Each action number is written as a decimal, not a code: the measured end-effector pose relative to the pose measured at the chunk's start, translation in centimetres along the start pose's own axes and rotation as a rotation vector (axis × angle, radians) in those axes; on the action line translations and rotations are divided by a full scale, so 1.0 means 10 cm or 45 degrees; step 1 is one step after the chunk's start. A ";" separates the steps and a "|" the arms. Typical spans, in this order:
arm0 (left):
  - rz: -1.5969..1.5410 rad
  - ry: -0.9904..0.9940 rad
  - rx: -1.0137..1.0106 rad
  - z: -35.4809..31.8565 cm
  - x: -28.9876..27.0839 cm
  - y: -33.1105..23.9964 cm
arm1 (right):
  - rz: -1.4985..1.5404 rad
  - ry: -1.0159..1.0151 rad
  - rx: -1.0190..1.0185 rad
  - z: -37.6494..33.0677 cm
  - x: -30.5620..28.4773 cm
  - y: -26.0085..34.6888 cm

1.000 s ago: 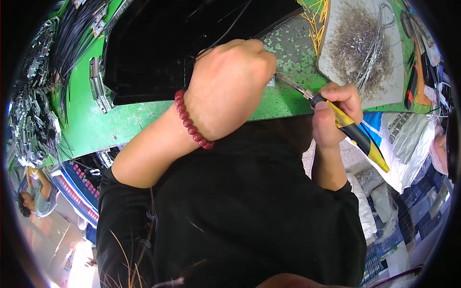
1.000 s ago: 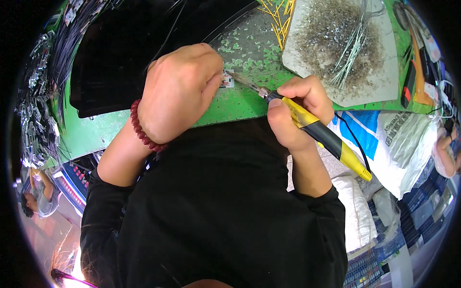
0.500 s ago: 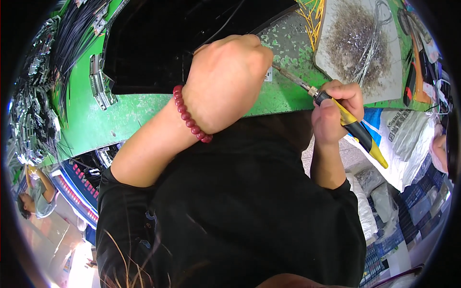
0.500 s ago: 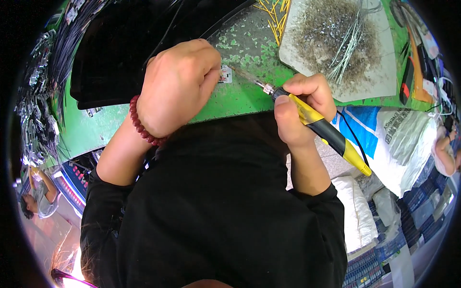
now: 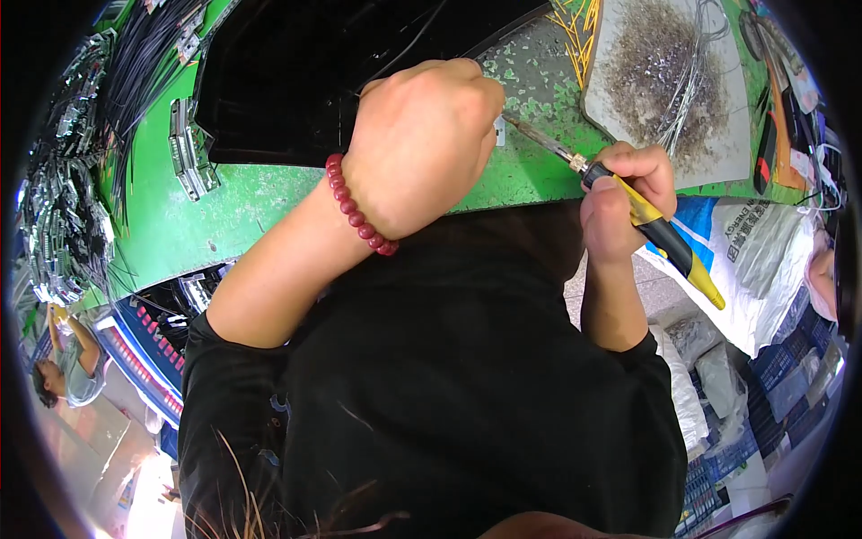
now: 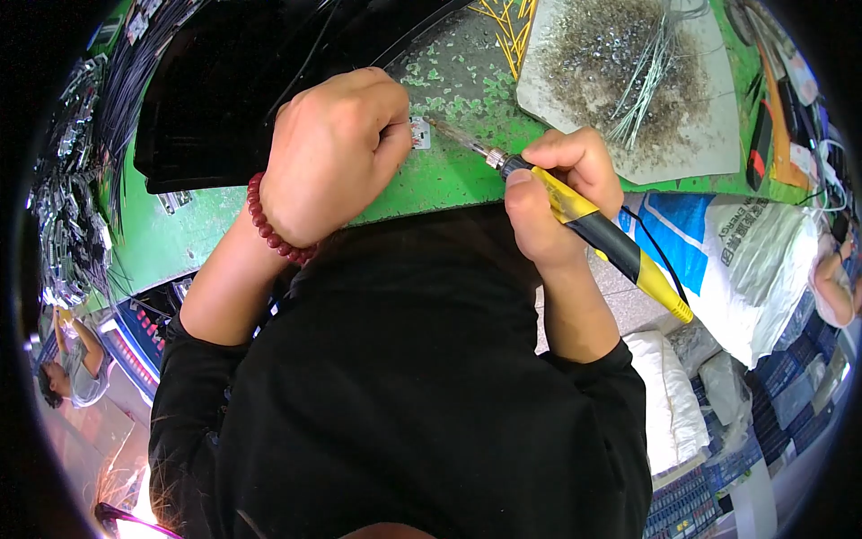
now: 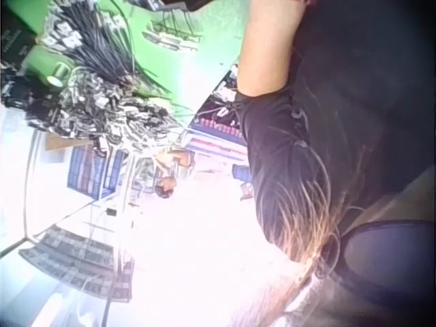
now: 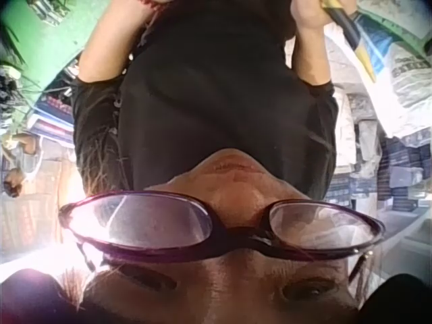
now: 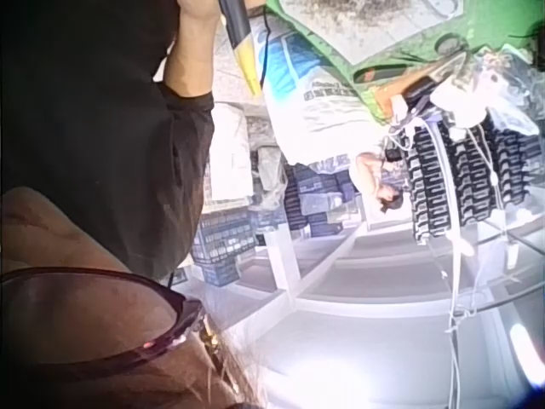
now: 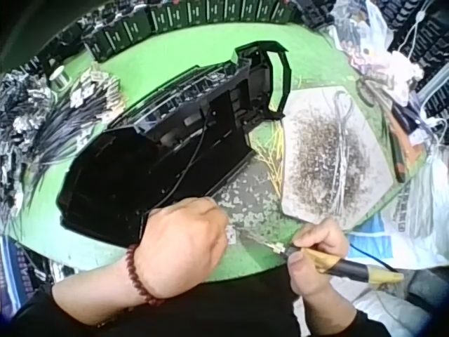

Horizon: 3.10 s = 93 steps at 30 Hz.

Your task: The person picks up a circuit board and wires from a table, solders them together using a soldering iron, and places the assembly into a black plastic housing before repeating the process.

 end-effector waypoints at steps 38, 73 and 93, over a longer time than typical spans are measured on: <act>0.100 -0.095 -0.067 -0.08 -0.01 -0.04 | -0.057 0.035 -0.102 -0.03 -0.02 0.03; 0.024 -0.178 -0.070 -0.12 -0.02 -0.01 | -0.635 0.297 -0.270 0.12 0.62 0.08; -0.069 -0.160 -0.124 -0.12 0.01 0.05 | -0.749 0.334 -0.336 0.13 0.68 0.15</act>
Point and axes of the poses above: each hand's wrist, its own z-axis towards the middle knuckle, its own x-axis out of the palm, y = z × x, the point moved 8 cm from there along z, towards the middle knuckle, and after that the axes turned 4 degrees about z, right-handed, at the moved point
